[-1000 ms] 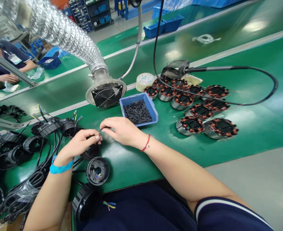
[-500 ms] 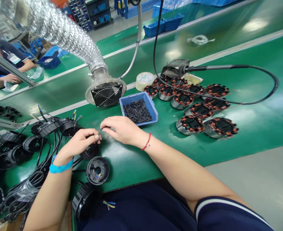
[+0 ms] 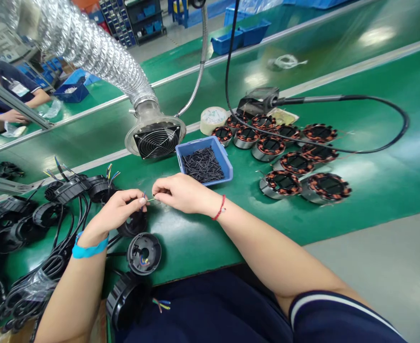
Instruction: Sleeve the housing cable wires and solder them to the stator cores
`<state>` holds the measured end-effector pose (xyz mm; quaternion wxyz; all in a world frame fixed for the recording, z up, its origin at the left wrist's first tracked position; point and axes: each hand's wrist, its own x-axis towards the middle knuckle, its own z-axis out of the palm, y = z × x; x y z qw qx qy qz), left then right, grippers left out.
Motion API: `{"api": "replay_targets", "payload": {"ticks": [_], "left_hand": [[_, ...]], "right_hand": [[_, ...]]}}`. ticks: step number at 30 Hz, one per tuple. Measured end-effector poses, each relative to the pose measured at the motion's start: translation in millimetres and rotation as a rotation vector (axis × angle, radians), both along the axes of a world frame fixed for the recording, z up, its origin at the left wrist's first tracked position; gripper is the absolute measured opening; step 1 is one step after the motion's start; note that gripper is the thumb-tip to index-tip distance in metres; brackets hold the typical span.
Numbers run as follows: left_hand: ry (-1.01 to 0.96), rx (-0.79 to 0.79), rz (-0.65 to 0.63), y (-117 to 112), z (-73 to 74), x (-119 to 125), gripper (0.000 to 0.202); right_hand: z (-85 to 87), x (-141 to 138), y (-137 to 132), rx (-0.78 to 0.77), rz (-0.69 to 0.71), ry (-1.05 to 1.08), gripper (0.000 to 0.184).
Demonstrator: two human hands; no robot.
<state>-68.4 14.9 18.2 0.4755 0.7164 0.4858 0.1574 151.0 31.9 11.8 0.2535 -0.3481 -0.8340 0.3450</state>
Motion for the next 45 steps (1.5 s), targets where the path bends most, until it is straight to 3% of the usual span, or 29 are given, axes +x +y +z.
{"api": "replay_targets", "payload": {"ticks": [4,7,11,14,21,33,40,45], "left_hand": [[-0.007,-0.010,-0.013,1,1.0,-1,0.028],[-0.011,-0.006,-0.022,2,0.8,0,0.028],[-0.012,0.002,-0.014,1,0.8,-1,0.028],[-0.010,-0.009,-0.010,0,1.1,-1,0.029],[-0.015,-0.033,-0.018,0,1.7,0,0.028],[0.004,-0.015,-0.031,0,1.8,-1,0.029],[0.014,-0.026,-0.011,0,-1.9,-1,0.031],[0.037,-0.027,-0.024,0,0.1,0,0.032]], "right_hand": [[-3.6,-8,-4,-0.231,-0.082,0.239,0.006],[-7.8,-15,-7,-0.353,-0.089,0.306,0.005],[-10.9,-20,-9,-0.321,-0.078,0.288,0.007],[-11.4,-20,-6,-0.275,-0.136,0.392,0.007],[-11.2,-20,-4,-0.427,-0.134,0.520,0.012],[-16.1,-23,-4,-0.476,-0.145,0.538,0.012],[-18.6,-27,-3,-0.748,-0.189,0.634,0.018],[-18.2,-28,-5,-0.709,-0.194,0.612,0.013]]}}
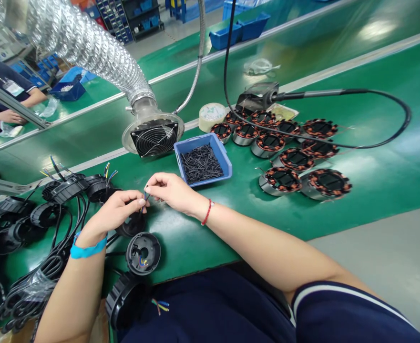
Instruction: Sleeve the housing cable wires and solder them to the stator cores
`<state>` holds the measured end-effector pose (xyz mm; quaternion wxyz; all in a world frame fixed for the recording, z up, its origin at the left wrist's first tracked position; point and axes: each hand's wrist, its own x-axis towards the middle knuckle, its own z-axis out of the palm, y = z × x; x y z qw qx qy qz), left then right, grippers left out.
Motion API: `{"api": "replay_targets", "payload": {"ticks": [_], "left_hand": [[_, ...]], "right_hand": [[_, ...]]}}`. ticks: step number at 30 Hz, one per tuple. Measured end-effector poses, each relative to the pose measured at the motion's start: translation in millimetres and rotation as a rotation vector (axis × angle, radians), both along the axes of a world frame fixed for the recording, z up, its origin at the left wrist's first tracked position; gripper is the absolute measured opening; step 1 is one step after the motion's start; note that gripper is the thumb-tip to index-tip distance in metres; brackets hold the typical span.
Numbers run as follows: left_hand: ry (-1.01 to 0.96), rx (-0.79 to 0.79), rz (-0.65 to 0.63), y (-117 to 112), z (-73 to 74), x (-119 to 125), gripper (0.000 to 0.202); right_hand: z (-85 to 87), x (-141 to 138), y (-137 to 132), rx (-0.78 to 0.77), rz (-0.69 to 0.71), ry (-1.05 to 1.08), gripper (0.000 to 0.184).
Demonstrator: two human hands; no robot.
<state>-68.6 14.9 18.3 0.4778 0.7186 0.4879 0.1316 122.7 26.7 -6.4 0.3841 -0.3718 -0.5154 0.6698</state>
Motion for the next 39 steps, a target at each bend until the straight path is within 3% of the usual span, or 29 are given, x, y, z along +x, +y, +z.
{"api": "replay_targets", "payload": {"ticks": [4,7,10,14,19,29,33,36,39], "left_hand": [[0.009,-0.002,-0.013,0,2.1,0,0.032],[0.003,-0.003,-0.009,0,2.3,0,0.032],[-0.005,-0.025,-0.010,0,1.9,-1,0.032],[-0.005,-0.055,-0.053,-1,3.5,-1,0.034],[0.012,-0.054,-0.114,-2,5.4,0,0.032],[0.004,-0.055,-0.095,-1,1.4,0,0.033],[0.029,-0.053,-0.093,-1,1.0,-1,0.034],[0.054,-0.035,-0.137,-1,1.5,-2,0.024],[0.148,0.042,-0.217,-2,4.0,-1,0.014]], "right_hand": [[3.1,9,2,0.095,0.094,-0.143,0.009],[6.8,17,5,0.022,0.195,-0.139,0.013],[8.4,19,6,-0.068,0.120,-0.020,0.015],[7.0,12,5,-0.033,-0.005,0.055,0.020],[4.2,4,1,-0.055,0.034,0.125,0.023],[7.0,13,1,0.219,0.150,-0.078,0.011],[5.8,12,-2,0.389,0.153,-0.264,0.010],[4.6,11,-3,0.551,0.126,-0.411,0.013],[5.5,14,-1,0.532,0.158,-0.463,0.013]]}}
